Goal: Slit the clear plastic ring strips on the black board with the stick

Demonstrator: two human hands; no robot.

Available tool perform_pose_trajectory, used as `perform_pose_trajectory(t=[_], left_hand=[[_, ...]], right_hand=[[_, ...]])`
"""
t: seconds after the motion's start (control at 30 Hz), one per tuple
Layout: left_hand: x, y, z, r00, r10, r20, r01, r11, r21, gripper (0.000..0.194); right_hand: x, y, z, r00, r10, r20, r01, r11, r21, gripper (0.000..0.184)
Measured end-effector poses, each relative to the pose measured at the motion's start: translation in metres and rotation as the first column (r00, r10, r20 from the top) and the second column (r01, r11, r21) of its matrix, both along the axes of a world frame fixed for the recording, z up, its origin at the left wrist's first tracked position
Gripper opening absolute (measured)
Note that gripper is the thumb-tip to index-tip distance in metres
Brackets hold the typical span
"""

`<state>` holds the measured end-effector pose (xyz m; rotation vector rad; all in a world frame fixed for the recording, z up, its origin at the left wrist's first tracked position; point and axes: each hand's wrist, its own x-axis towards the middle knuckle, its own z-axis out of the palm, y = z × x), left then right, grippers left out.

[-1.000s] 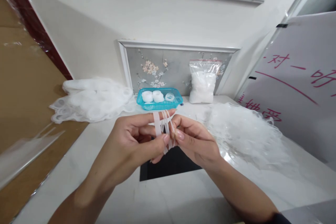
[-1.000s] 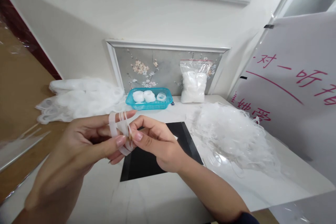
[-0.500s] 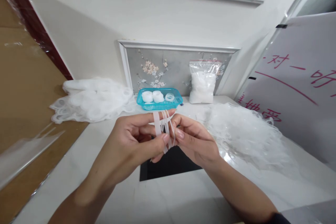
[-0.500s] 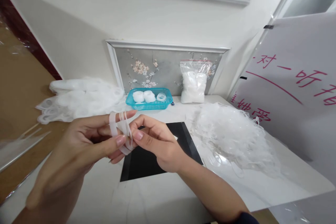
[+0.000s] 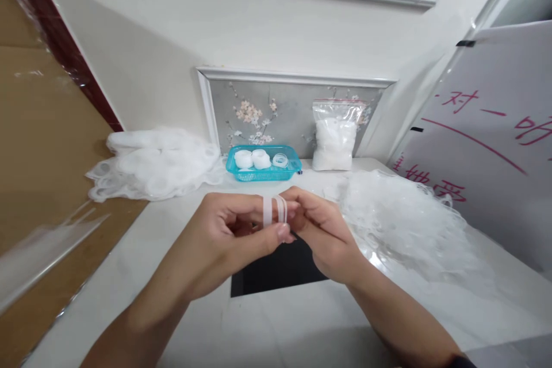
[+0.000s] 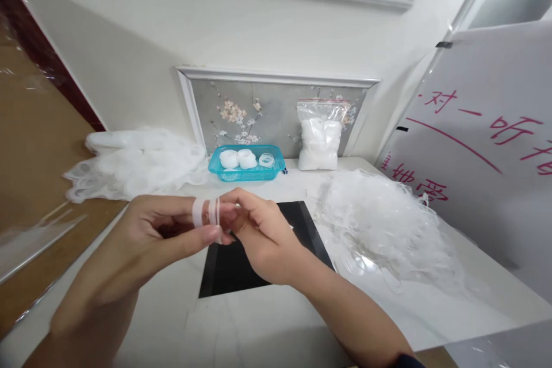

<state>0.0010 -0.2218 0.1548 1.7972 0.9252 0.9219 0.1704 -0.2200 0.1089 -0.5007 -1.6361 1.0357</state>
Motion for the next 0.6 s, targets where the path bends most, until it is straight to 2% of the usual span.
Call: perform_pose_trajectory(t=[0.07, 0.13, 0.2, 0.3, 0.37, 0.43, 0.53, 0.6], left_hand=[[-0.001, 0.001, -0.001, 0.997, -0.007, -0.083, 0.012, 0.998, 0.057, 0.013], [-0.001, 0.003, -0.002, 0.989, 0.006, -0.151, 0.010, 0.995, 0.103, 0.014], [-0.001, 0.008, -0.004, 0.981, -0.001, -0.193, 0.024, 0.993, 0.116, 0.013], [0.004, 0.020, -0.012, 0.972, -0.044, -0.231, 0.072, 0.991, 0.113, 0.012], [0.011, 0.030, -0.023, 0.961, -0.067, -0.269, 0.105, 0.986, 0.132, 0.011], [0.018, 0.040, -0.036, 0.953, -0.067, -0.295, 0.117, 0.981, 0.155, 0.014], [0.024, 0.057, -0.053, 0.953, -0.050, -0.298, 0.106, 0.979, 0.174, 0.032], [0.022, 0.070, -0.060, 0.959, -0.068, -0.277, 0.112, 0.983, 0.148, 0.054]], right_hand=[[0.002, 0.001, 0.000, 0.982, -0.140, 0.125, 0.123, 0.984, 0.131, 0.023], [0.001, 0.004, -0.003, 0.955, -0.240, 0.176, 0.210, 0.962, 0.172, 0.031], [-0.003, 0.011, -0.008, 0.954, -0.273, 0.124, 0.265, 0.961, 0.074, 0.033], [-0.010, 0.026, -0.017, 0.953, -0.270, -0.138, 0.238, 0.948, -0.212, 0.032], [-0.011, 0.039, -0.022, 0.892, -0.310, -0.330, 0.171, 0.905, -0.389, 0.031], [-0.008, 0.052, -0.026, 0.817, -0.366, -0.446, 0.101, 0.852, -0.514, 0.026], [0.000, 0.076, -0.033, 0.777, -0.380, -0.503, 0.018, 0.811, -0.584, 0.018], [0.001, 0.096, -0.038, 0.788, -0.351, -0.506, 0.004, 0.824, -0.566, 0.020]])
